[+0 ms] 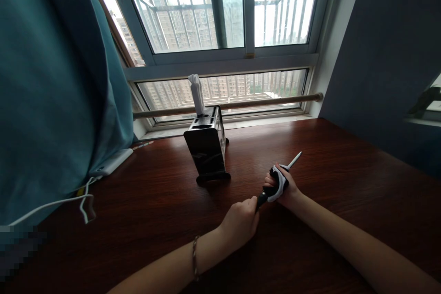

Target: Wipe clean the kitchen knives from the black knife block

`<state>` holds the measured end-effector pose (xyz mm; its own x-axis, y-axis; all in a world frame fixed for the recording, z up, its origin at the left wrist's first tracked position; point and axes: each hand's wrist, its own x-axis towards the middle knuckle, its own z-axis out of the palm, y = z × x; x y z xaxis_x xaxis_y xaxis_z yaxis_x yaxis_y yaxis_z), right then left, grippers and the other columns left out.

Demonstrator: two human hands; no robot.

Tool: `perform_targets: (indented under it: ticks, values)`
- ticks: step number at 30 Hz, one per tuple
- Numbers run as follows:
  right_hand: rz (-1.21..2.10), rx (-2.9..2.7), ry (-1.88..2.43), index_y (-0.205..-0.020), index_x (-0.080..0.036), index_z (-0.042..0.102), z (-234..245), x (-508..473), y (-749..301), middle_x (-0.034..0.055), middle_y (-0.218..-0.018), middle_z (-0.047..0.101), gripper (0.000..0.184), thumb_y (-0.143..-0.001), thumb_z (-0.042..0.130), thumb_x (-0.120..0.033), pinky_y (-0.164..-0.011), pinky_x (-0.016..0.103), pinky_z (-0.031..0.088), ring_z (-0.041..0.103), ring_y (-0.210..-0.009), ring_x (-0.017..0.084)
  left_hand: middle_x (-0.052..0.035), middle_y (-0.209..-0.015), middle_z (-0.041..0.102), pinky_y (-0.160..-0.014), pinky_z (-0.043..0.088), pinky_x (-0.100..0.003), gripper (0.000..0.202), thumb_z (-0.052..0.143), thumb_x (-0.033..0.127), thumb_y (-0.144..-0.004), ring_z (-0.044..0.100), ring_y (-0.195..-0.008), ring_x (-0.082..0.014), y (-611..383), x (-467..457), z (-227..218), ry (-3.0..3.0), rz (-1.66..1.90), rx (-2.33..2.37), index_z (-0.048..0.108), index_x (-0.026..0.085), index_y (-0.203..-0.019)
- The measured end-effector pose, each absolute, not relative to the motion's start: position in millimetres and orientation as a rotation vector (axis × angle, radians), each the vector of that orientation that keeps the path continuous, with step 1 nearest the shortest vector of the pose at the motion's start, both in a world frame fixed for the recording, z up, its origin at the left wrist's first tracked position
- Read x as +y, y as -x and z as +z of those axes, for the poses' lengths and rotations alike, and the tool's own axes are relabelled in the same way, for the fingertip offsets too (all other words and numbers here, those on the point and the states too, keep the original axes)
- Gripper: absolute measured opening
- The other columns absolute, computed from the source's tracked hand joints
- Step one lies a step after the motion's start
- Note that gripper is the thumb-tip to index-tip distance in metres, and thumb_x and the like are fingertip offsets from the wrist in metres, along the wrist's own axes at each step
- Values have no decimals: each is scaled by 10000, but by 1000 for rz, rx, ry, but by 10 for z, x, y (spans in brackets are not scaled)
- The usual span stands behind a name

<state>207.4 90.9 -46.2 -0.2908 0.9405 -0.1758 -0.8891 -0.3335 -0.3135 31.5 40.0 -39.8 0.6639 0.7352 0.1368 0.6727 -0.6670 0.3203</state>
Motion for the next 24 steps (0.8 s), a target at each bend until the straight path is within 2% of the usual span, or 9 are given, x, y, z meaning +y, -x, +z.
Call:
perform_targets:
  ticks: [6,10,14,17,21,24]
  values:
    - [1865,-215,364,-483,-171,350,-401,871,-2102,-68,-404,235,395,-829,454,-332,-365,177,214,151,-371,49,-84,-884,612,-700,451,-275,210,387,131,-807,586,-766,-185,-351,342,-363,-2493,465,1083,512,134,-976]
    - [1886,-291,317,-489,-171,336,-387,890,-2132,-74,-415,207,382,-819,463,-315,-362,173,196,129,-375,45,-11,-702,553,-572,380,-216,129,424,198,-829,506,-617,-121,-373,365,-321,-2181,598,996,540,142,-818]
    - [1902,-339,296,-512,-170,356,-421,921,-2157,-81,-427,191,360,-816,476,-319,-364,168,195,121,-378,42,37,-563,421,-463,287,-200,231,422,297,-852,389,-500,-81,-398,413,-324,-1945,532,955,545,125,-759]
    - [1908,-371,287,-532,-168,399,-430,931,-2159,-80,-425,204,349,-825,467,-343,-369,170,197,127,-379,44,23,-598,467,-489,302,-200,217,432,284,-846,402,-532,-84,-386,415,-333,-1991,560,959,555,120,-773]
    - [1896,-391,295,-581,-164,476,-421,931,-2155,-76,-416,235,312,-834,451,-346,-379,175,198,142,-377,46,-25,-736,580,-590,382,-215,136,423,189,-829,515,-631,-122,-354,383,-338,-2209,591,996,547,139,-852]
    - [1884,-371,287,-559,-162,459,-415,927,-2157,-74,-416,239,325,-830,452,-341,-385,177,206,146,-379,45,-81,-835,610,-671,433,-261,186,390,144,-819,580,-732,-178,-345,379,-351,-2447,491,1042,525,129,-946]
